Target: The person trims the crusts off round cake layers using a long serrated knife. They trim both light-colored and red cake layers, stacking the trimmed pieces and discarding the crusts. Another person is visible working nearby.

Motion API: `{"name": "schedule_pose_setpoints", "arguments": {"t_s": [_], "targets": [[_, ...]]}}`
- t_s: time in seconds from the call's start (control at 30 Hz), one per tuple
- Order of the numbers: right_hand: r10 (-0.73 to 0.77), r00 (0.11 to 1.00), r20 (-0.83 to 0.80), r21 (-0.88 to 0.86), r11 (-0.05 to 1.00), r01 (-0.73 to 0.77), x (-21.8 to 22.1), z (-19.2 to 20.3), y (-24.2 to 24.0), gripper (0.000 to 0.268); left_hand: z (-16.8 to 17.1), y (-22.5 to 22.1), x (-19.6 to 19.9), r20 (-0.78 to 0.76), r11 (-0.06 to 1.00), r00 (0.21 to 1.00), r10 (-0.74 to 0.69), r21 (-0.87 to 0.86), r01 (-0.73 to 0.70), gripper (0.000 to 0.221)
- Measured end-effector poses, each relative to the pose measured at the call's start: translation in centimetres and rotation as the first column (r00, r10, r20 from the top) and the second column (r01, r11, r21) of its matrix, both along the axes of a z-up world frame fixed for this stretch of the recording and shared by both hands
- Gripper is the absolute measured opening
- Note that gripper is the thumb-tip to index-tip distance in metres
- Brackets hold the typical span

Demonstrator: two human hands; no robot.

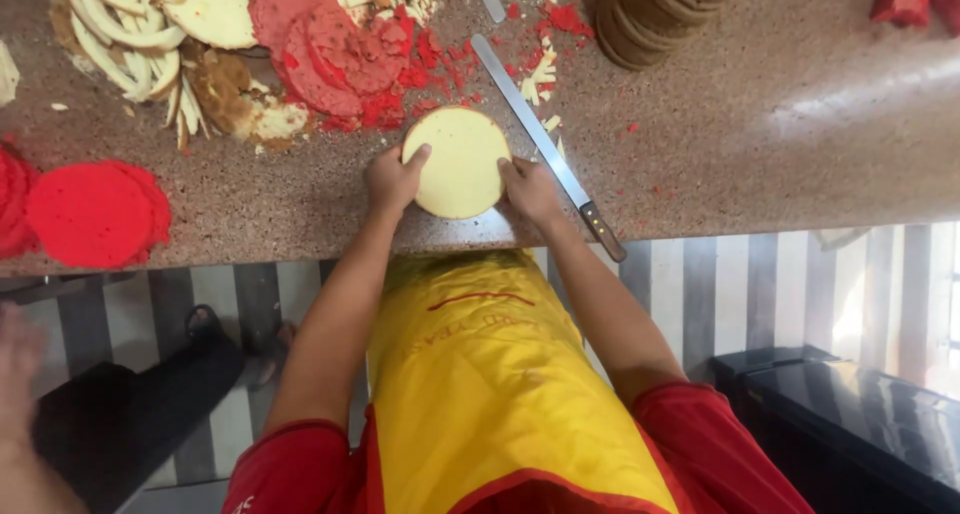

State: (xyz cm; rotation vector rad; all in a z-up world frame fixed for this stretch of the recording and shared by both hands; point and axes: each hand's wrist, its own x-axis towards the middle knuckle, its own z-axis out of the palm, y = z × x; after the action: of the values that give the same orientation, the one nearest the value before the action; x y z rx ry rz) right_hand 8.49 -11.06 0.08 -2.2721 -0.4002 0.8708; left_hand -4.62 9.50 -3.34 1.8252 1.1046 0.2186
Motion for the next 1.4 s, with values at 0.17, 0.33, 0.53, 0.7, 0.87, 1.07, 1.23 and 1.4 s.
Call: {"name": "schedule_pose_setpoints", "arguments": {"t_s": [0.17, 0.33, 0.53, 0.7, 0.87, 1.07, 1.23, 1.4], "targets": [[-0.09, 0.942, 0.324, 0.227, 0.974, 0.015, -0.2, -2.4, 0.3, 0.032, -0.3, 1.1, 0.6, 0.01, 0.955, 0.99, -0.137, 0.268, 0.13, 0.042], [-0.221, 0.973, 0.072, 0.374, 0.91, 0.179, -1.1, -0.8, 0.3, 0.03, -3.0, 1.2, -0.6, -0.019, 0.954, 0.982, -0.188, 0.236, 0.187, 0.047], [-0.219, 0.904, 0.369, 0.258, 0.958, 0.126, -0.6, 0.1, 0.9, 0.033, -1.2, 2.2, 0.1, -0.129, 0.898, 0.947, -0.295, 0.302, 0.32, 0.045], [-0.229, 0.935, 0.27, 0.191, 0.965, 0.182, -0.5, 0.2, 1.2, 0.027, 1.5, 2.7, 0.4, -0.098, 0.929, 0.943, -0.318, 0.164, 0.33, 0.041], [-0.291, 0.915, 0.281, 0.273, 0.938, 0.214, -0.4, -1.3, 1.1, 0.03, 1.2, 3.0, 0.2, -0.017, 0.957, 0.959, -0.284, 0.053, 0.284, 0.04], [-0.335, 0.933, 0.128, 0.204, 0.93, 0.306, -0.1, -1.0, 1.3, 0.035, 2.4, 3.0, 0.4, -0.033, 0.97, 0.97, -0.239, 0.035, 0.24, 0.041], [-0.342, 0.929, 0.139, 0.196, 0.929, 0.313, 0.1, -1.6, 1.2, 0.039, 2.1, 2.9, 0.4, 0.061, 0.966, 0.966, -0.253, 0.077, 0.248, 0.038], [-0.284, 0.949, 0.134, 0.148, 0.953, 0.264, 0.0, -1.4, 1.3, 0.036, 2.3, 3.1, 0.3, 0.031, 0.966, 0.968, -0.25, 0.074, 0.247, 0.038]]}}
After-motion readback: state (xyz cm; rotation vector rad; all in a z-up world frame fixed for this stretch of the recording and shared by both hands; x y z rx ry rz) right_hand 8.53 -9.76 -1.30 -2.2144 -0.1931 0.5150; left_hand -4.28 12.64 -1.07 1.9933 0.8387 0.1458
